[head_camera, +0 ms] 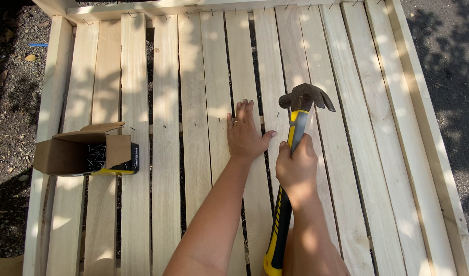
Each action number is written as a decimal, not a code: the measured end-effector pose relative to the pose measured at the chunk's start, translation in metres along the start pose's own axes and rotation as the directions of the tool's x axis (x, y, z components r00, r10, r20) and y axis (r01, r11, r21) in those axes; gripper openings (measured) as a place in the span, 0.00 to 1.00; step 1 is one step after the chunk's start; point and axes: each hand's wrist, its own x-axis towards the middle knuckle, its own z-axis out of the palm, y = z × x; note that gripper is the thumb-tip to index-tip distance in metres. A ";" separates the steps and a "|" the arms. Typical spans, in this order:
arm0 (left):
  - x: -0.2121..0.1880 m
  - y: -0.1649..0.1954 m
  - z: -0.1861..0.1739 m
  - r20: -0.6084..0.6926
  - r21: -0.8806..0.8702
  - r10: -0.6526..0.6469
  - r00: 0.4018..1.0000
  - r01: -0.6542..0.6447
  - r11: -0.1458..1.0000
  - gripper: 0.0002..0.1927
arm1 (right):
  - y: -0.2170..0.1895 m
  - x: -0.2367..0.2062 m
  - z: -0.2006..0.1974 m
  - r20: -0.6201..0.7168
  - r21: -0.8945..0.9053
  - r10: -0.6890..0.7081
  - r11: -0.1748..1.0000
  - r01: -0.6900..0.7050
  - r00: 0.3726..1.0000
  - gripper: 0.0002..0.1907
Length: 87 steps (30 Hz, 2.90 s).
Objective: The person sits on an unfinished wooden bed frame outdoors and hammers nails into the wooden slats to fasten them. They take nails from a small cardboard nail box, position each nail on a slat, and drive it in with a claw hammer, working across the slatted surface.
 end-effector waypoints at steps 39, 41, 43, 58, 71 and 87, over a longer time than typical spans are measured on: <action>0.004 0.002 -0.008 0.037 -0.054 -0.035 0.999 0.037 0.998 0.63 | -0.028 0.005 0.017 0.008 -0.311 -0.013 0.950 0.015 1.000 0.14; 0.008 0.001 -0.008 0.035 -0.056 -0.042 0.998 0.044 0.997 0.63 | -0.025 0.005 0.015 0.001 -0.252 0.009 0.968 -0.008 1.000 0.14; 0.008 -0.001 -0.004 0.033 -0.067 -0.036 0.999 0.039 0.997 0.62 | -0.019 0.001 0.016 -0.003 -0.280 0.062 0.958 -0.060 0.998 0.14; 0.004 -0.019 -0.168 0.254 -0.128 0.102 0.962 -0.071 0.989 0.15 | -0.093 -0.007 0.003 0.319 0.472 0.249 0.795 -0.381 0.914 0.07; -0.082 0.006 -0.418 0.186 0.181 -0.006 0.982 -0.028 0.983 0.21 | -0.241 -0.041 -0.016 0.748 0.523 0.087 0.534 -0.664 0.658 0.06; -0.152 0.011 -0.499 0.129 0.142 0.035 0.991 -0.053 0.988 0.23 | -0.322 -0.097 -0.040 0.788 0.457 0.036 0.636 -0.622 0.615 0.07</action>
